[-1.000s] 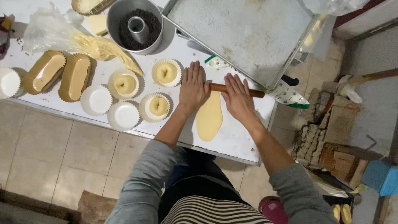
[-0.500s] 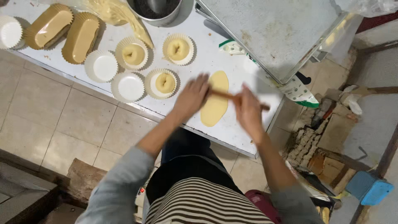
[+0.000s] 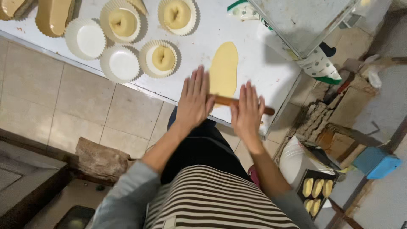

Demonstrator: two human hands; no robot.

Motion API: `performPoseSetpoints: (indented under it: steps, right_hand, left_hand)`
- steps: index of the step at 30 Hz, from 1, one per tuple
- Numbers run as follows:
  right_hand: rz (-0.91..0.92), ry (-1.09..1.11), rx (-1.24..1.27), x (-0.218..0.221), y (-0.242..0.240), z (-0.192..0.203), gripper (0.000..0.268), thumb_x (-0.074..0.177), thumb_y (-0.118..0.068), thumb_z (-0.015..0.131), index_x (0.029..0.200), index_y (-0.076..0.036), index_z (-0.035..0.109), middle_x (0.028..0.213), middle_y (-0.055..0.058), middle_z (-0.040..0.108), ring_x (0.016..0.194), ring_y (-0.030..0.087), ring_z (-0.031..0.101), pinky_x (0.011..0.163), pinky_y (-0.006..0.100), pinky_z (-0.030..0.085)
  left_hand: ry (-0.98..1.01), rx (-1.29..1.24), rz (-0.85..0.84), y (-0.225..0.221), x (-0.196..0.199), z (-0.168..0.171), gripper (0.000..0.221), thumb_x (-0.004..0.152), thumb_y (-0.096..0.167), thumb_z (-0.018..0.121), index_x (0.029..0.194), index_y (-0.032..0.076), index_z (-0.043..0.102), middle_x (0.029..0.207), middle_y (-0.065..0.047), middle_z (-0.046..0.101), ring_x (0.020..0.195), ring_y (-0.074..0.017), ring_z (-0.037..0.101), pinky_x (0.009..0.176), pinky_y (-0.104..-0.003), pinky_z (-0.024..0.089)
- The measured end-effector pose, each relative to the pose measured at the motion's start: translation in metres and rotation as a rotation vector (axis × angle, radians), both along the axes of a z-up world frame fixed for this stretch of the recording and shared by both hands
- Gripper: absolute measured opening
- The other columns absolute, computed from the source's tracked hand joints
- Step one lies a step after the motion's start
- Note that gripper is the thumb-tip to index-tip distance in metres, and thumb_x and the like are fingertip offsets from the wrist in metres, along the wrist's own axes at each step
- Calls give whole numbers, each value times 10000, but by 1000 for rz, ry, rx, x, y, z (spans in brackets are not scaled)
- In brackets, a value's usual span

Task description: The person prepares dough pastries by flattening dough with a rolling pin, applying a filling with a brush, and rolling and shaping the dough into rings before placing them into paper liners.

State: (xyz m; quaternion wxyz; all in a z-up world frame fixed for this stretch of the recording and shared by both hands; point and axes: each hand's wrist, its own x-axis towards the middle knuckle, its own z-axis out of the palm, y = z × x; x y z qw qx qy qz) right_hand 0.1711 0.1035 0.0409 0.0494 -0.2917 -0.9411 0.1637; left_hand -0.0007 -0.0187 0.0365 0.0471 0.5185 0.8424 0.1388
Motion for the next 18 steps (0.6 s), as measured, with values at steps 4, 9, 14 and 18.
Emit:
performPoseSetpoints:
  steps: [4,9,14,18]
  right_hand:
    - [-63,-17,-60,32,-41,-10,706,1074,-434,466,1652,-69,288,1725,177,244,1565,371,255,1237,593,64]
    - [-62,41,72,60,-45,-32,597,1054,-390,558,1579,-123,458,1616,77,472,1488,278,412,1261,556,136]
    - [-17,263,-98,75,-19,-15,374,941,-275,733,1304,-190,700,1113,19,678,980,284,654,888,444,490]
    - [-264,460,-232,49,32,-6,216,995,-70,668,1202,-86,729,1084,81,662,729,185,638,649,309,531]
  left_hand:
    - [12,-48,-43,-43,26,15,740,1113,481,336,1624,-51,294,1688,-303,239,1561,-433,270,1258,-535,249]
    - [10,-127,-97,-62,38,29,790,1083,492,393,1627,-65,259,1706,-295,194,1579,-423,215,1293,-519,156]
    - [-170,155,-54,-69,28,53,666,1039,325,562,1572,-44,407,1644,-268,373,1493,-431,398,1204,-562,319]
    - [-142,237,101,-53,5,-1,489,1062,313,542,1440,6,592,1286,-167,648,1197,-327,622,1018,-435,468]
